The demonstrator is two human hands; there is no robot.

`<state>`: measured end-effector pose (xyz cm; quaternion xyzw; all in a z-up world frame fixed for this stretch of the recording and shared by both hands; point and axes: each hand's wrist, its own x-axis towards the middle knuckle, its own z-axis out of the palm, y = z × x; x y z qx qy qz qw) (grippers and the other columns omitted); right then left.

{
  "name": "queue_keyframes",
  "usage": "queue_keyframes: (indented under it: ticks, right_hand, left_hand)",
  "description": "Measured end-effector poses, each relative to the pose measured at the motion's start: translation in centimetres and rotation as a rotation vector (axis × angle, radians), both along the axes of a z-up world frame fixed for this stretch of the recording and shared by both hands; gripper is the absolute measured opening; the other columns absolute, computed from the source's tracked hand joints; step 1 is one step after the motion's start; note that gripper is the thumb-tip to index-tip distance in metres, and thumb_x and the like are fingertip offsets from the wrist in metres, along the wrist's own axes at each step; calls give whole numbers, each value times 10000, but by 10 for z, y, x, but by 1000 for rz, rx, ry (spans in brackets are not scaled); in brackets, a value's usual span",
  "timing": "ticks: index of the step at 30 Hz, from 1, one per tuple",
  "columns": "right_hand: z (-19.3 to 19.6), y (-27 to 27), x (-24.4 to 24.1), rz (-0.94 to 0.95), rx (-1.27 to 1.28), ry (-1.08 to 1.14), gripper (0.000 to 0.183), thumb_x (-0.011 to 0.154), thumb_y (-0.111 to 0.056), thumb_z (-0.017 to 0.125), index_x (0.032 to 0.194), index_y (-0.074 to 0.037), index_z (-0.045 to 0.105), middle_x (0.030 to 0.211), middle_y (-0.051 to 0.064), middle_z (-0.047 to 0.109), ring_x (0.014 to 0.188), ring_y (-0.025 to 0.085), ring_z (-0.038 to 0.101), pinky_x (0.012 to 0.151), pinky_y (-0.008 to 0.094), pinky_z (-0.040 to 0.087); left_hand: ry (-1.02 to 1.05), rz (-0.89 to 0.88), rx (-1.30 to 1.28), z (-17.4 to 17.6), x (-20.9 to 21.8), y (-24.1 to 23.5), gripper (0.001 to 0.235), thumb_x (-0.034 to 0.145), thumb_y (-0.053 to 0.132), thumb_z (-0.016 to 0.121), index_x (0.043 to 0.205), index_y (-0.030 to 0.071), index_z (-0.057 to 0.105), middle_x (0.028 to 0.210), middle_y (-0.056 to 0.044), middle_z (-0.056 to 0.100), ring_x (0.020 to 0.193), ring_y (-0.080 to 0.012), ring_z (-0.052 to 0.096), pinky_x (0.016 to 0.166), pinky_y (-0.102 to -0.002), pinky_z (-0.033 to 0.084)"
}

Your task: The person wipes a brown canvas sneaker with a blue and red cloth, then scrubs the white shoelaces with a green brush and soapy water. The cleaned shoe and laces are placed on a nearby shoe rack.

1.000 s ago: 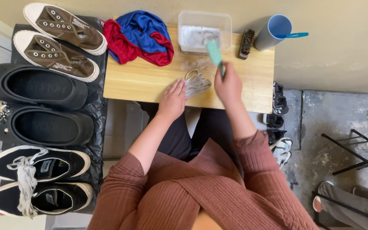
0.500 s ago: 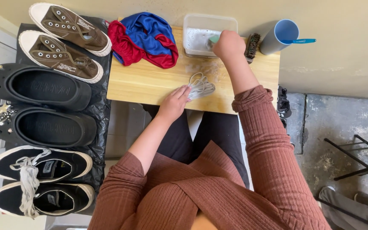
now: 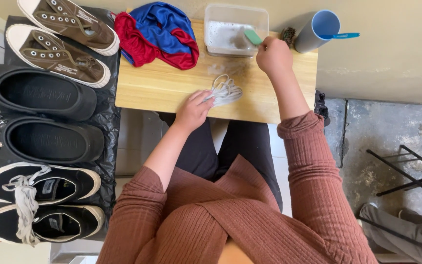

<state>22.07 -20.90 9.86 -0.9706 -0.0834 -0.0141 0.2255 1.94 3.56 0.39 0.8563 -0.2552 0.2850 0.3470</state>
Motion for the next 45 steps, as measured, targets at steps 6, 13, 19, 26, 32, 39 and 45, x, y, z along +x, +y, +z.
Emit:
queue_keyframes:
  ticks: [6, 13, 19, 26, 32, 39, 45]
  right_hand:
    - [-6, -14, -32, 33, 303, -159, 126, 1037, -187, 568, 1052, -82, 635, 724, 104, 631, 618, 289, 562, 529, 432, 391]
    - [-35, 12, -159, 55, 462, -173, 260, 999, -121, 624, 1249, -73, 680, 846, 229, 715, 808, 478, 692, 697, 560, 549]
    - [-82, 26, -206, 107, -62, -401, 271, 902, -257, 639, 1145, -206, 750, 728, 91, 590, 603, 367, 685, 521, 493, 556]
    - [-78, 36, -206, 10, -44, -555, 309, 862, -239, 670, 1159, -210, 747, 707, 89, 562, 545, 361, 659, 485, 478, 548]
    - [-102, 10, -178, -18, -125, -568, 261, 888, -295, 659, 1123, -264, 769, 707, 29, 550, 526, 314, 663, 482, 417, 554]
    - [-96, 19, -187, 20, -89, -563, 263, 851, -267, 671, 1094, -252, 770, 697, 45, 560, 540, 317, 667, 490, 429, 549]
    - [-79, 29, -209, 34, -74, -532, 282, 865, -258, 667, 1133, -223, 749, 737, 51, 570, 563, 325, 672, 498, 440, 551]
  left_hand:
    - [55, 20, 5, -1, -6, 1, 413, 1024, 192, 712, 1343, -54, 621, 1412, -220, 610, 1294, -409, 604, 1166, -551, 456]
    - [-6, 109, 49, -33, 2, -8, 231, 962, 150, 740, 1142, 10, 772, 1270, -190, 714, 1219, -336, 665, 1121, -476, 467]
    - [14, 114, 80, -42, 9, -17, 158, 934, 75, 683, 1033, 30, 797, 1077, -102, 775, 1071, -241, 721, 1074, -360, 531]
    - [-42, 92, 65, -32, 9, -19, 164, 922, 50, 691, 1044, 7, 792, 1101, -116, 779, 1066, -247, 728, 1063, -352, 541]
    - [-47, 103, 47, -35, 7, -20, 155, 901, 17, 688, 1014, -1, 793, 1096, -115, 779, 1056, -247, 725, 1069, -355, 536]
    - [-46, 111, 11, -21, 5, -20, 126, 894, 10, 700, 975, -12, 795, 1034, -127, 784, 1009, -255, 740, 1044, -361, 557]
    - [-50, 115, -37, -44, 7, -21, 120, 890, 18, 714, 971, 9, 801, 1044, -114, 789, 1015, -260, 739, 1052, -365, 549]
